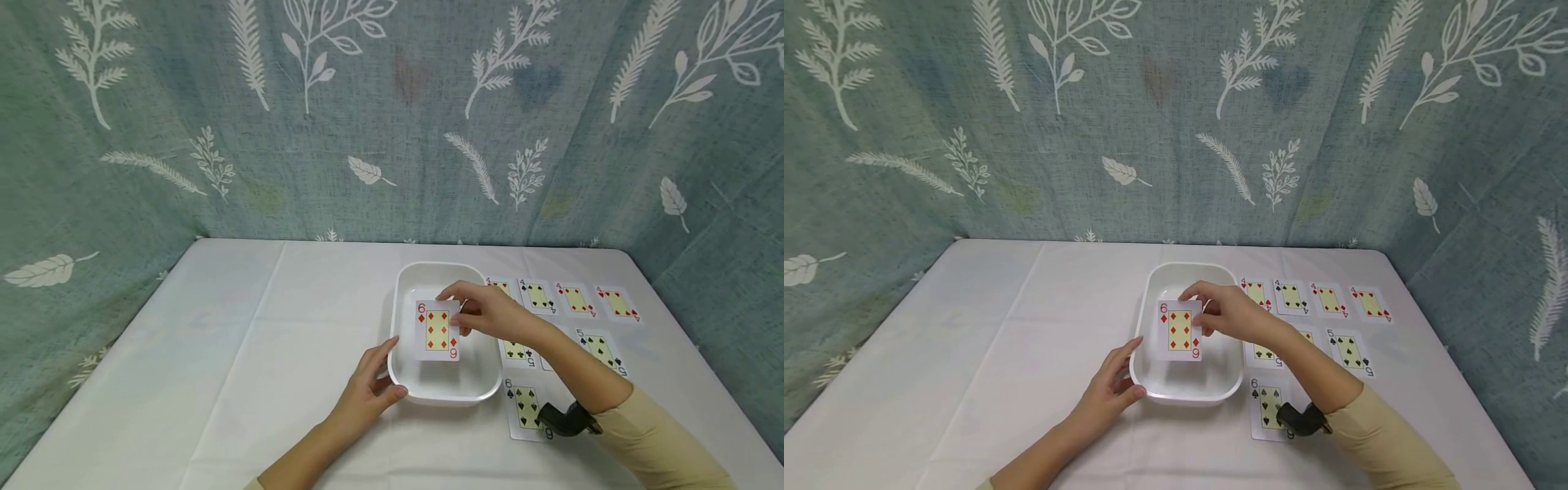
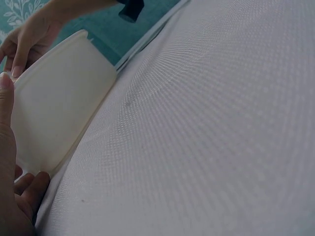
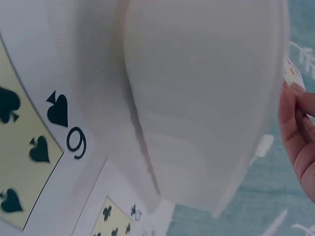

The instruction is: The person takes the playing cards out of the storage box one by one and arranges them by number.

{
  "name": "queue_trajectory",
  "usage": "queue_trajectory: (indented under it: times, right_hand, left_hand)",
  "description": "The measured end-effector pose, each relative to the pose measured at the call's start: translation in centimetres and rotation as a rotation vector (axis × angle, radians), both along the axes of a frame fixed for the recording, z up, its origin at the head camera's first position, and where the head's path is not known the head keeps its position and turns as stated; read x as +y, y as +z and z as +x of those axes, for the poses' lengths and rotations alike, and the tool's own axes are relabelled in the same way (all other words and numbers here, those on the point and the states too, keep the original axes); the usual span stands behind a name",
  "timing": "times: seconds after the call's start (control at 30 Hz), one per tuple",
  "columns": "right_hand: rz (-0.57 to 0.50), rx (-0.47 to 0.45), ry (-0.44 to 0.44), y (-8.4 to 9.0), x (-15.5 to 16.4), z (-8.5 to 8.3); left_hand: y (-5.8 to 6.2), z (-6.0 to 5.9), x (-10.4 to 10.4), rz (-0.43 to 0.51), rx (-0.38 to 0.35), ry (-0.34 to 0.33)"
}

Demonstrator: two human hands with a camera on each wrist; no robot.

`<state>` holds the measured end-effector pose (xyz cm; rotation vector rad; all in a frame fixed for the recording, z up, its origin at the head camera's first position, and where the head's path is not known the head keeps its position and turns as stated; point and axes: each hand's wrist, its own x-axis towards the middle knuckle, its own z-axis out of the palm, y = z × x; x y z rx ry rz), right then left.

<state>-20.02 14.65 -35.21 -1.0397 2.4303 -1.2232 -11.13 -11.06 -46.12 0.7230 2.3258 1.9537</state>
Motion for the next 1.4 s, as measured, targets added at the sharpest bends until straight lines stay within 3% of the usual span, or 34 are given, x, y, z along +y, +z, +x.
queue_trajectory:
  times: [0.67, 1.1, 1.4]
  right_hand:
    - [-0.025, 0.078, -0.147, 1.3, 7.6, 3.6]
    - [-0.055, 0.031, -0.148, 0.4, 12.7, 5.6]
    - [-0.002, -0.050, -0.140, -1.1, 15.9, 6.6]
  left_hand:
    - [0.1, 0.1, -0.3, -0.078, -0.054, -0.030]
    - [0.1, 0.3, -0.3, -0.073, -0.057, -0.026]
    - [0.1, 0.3, -0.3, -0.070, -0.059, -0.031]
